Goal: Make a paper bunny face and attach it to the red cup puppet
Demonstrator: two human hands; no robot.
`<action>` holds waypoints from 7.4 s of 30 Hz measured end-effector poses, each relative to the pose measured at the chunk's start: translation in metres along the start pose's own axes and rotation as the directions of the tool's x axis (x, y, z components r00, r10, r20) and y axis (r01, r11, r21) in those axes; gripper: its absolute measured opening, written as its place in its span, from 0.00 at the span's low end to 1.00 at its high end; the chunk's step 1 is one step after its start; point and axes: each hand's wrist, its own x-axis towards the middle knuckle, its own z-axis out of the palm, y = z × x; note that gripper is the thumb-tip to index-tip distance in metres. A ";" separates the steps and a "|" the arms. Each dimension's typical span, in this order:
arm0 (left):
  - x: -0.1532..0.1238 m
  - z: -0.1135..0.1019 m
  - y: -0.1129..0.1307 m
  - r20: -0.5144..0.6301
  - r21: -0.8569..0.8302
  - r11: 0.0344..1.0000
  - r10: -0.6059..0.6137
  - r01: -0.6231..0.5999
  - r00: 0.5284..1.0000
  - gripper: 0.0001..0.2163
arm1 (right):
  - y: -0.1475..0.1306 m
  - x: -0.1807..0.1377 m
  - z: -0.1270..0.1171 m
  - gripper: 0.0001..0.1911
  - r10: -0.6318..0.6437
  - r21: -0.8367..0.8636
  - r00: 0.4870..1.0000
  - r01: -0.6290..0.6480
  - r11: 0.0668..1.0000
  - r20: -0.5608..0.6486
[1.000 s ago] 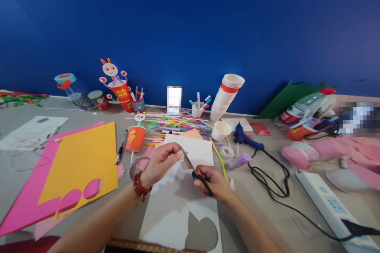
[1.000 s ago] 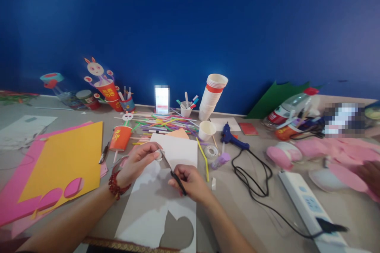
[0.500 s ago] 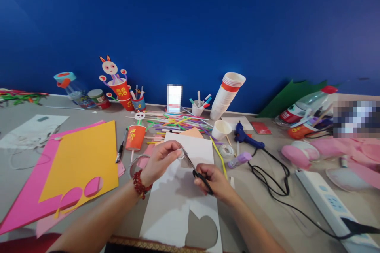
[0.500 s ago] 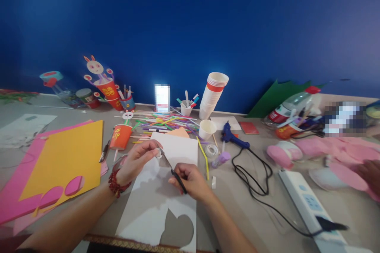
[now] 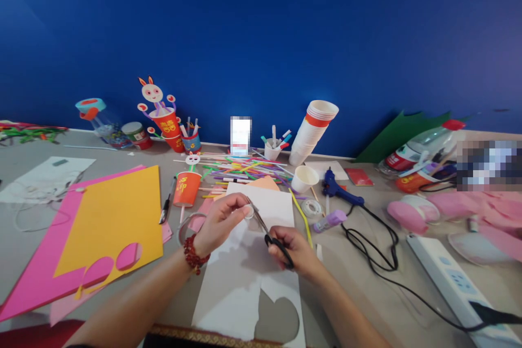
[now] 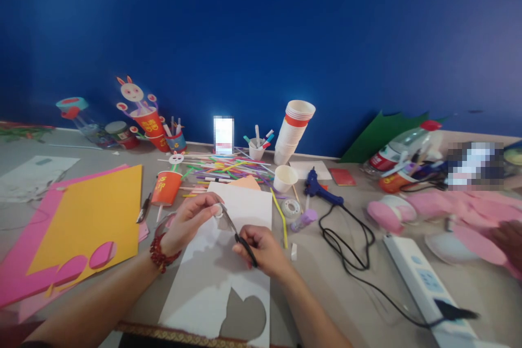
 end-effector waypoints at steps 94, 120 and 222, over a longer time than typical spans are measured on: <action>0.004 -0.006 -0.002 0.048 -0.054 0.996 -0.064 0.067 0.997 0.11 | -0.004 0.001 -0.007 0.31 0.003 -0.045 1.000 -0.004 0.999 -0.029; -0.036 -0.031 0.016 0.370 0.908 0.354 -0.433 -0.222 0.822 0.08 | -0.011 0.005 -0.003 0.25 -0.062 0.031 0.967 0.072 0.997 -0.249; -0.015 0.032 0.005 -0.128 -0.379 0.917 -0.186 0.125 0.974 0.09 | -0.015 -0.004 0.027 0.28 -0.048 0.046 0.995 0.052 0.998 -0.085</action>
